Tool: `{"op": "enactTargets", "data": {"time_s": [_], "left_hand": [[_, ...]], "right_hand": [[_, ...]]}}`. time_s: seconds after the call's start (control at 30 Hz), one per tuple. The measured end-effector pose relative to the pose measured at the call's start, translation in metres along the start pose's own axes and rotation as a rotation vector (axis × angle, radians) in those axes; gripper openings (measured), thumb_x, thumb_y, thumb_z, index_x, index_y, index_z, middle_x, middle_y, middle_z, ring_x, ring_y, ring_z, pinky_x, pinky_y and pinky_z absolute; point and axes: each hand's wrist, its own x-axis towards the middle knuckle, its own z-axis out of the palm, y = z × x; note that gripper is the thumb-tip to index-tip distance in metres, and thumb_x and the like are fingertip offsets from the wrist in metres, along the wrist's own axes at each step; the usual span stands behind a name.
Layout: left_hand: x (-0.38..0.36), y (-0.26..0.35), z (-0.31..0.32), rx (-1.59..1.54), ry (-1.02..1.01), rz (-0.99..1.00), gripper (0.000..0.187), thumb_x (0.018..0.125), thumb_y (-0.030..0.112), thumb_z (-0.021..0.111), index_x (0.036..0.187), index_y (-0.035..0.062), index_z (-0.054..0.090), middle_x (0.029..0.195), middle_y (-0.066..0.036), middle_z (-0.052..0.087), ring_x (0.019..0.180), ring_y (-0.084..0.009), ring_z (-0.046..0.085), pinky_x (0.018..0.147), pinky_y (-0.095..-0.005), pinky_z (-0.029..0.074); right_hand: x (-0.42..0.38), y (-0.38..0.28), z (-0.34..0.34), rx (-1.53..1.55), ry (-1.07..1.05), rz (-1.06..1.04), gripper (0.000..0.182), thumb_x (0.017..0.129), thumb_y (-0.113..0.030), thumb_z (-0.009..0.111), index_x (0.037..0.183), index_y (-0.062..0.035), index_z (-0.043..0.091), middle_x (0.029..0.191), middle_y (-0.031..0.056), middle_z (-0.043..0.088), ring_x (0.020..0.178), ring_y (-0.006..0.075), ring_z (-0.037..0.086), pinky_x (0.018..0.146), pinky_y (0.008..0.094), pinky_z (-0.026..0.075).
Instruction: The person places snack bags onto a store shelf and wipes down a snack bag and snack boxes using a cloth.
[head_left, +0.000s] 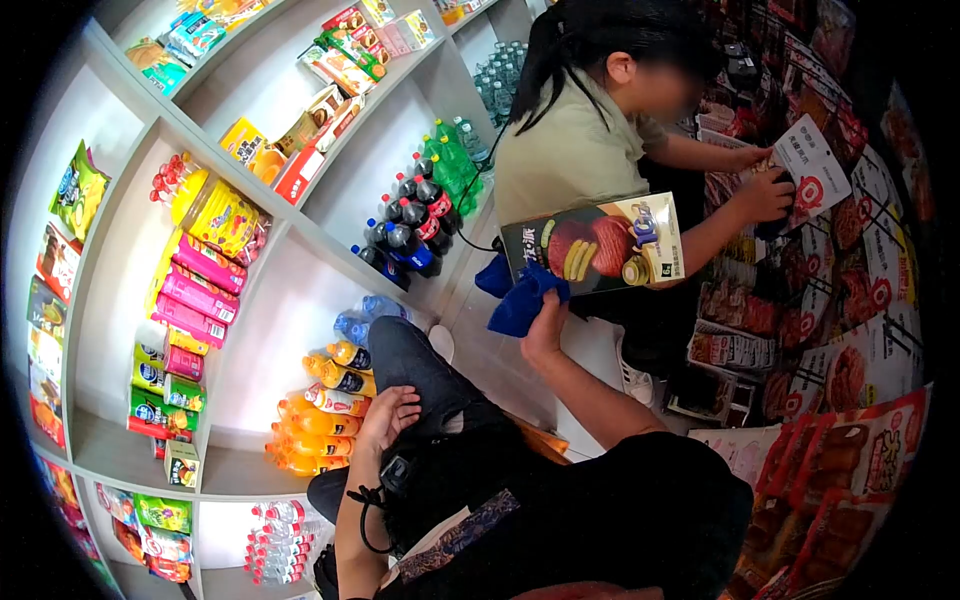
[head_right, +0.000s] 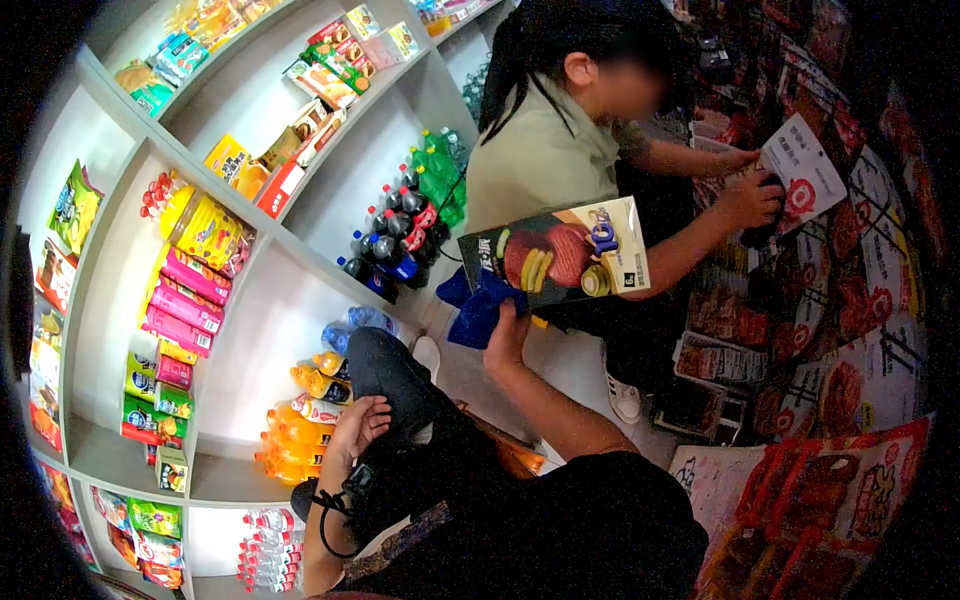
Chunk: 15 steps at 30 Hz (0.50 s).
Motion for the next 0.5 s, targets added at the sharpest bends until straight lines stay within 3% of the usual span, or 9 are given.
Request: {"op": "enactTargets", "data": {"time_s": [0.27, 0.37, 0.5], "left_hand": [[-0.003, -0.005, 0.002, 0.004, 0.024, 0.016, 0.024, 0.096, 0.021, 0.046, 0.109, 0.0036, 0.055, 0.097, -0.008, 0.062, 0.081, -0.0185, 0.063, 0.070, -0.0303, 0.053], [-0.003, -0.006, 0.005, 0.011, 0.035, 0.033, 0.024, 0.097, 0.022, 0.046, 0.109, 0.0036, 0.055, 0.096, -0.008, 0.062, 0.080, -0.0182, 0.063, 0.069, -0.0300, 0.053], [-0.004, -0.005, 0.008, 0.024, 0.048, 0.013, 0.023, 0.097, 0.022, 0.046, 0.108, 0.0037, 0.055, 0.096, -0.008, 0.062, 0.079, -0.0181, 0.063, 0.069, -0.0298, 0.053]], "right_hand": [[-0.014, -0.026, 0.013, 0.068, 0.037, 0.130, 0.047, 0.089, -0.028, 0.052, 0.132, -0.0108, 0.041, 0.123, 0.0047, 0.051, 0.108, 0.0191, 0.054, 0.094, 0.0340, 0.045], [-0.005, -0.014, -0.003, 0.096, -0.066, 0.092, 0.058, 0.088, -0.022, 0.056, 0.139, -0.0090, 0.033, 0.127, 0.0070, 0.048, 0.112, 0.0217, 0.049, 0.097, 0.0348, 0.040], [-0.006, -0.013, -0.007, -0.030, 0.037, 0.101, 0.060, 0.086, -0.023, 0.057, 0.138, -0.0055, 0.033, 0.128, 0.0099, 0.047, 0.113, 0.0232, 0.048, 0.099, 0.0352, 0.038]]}}
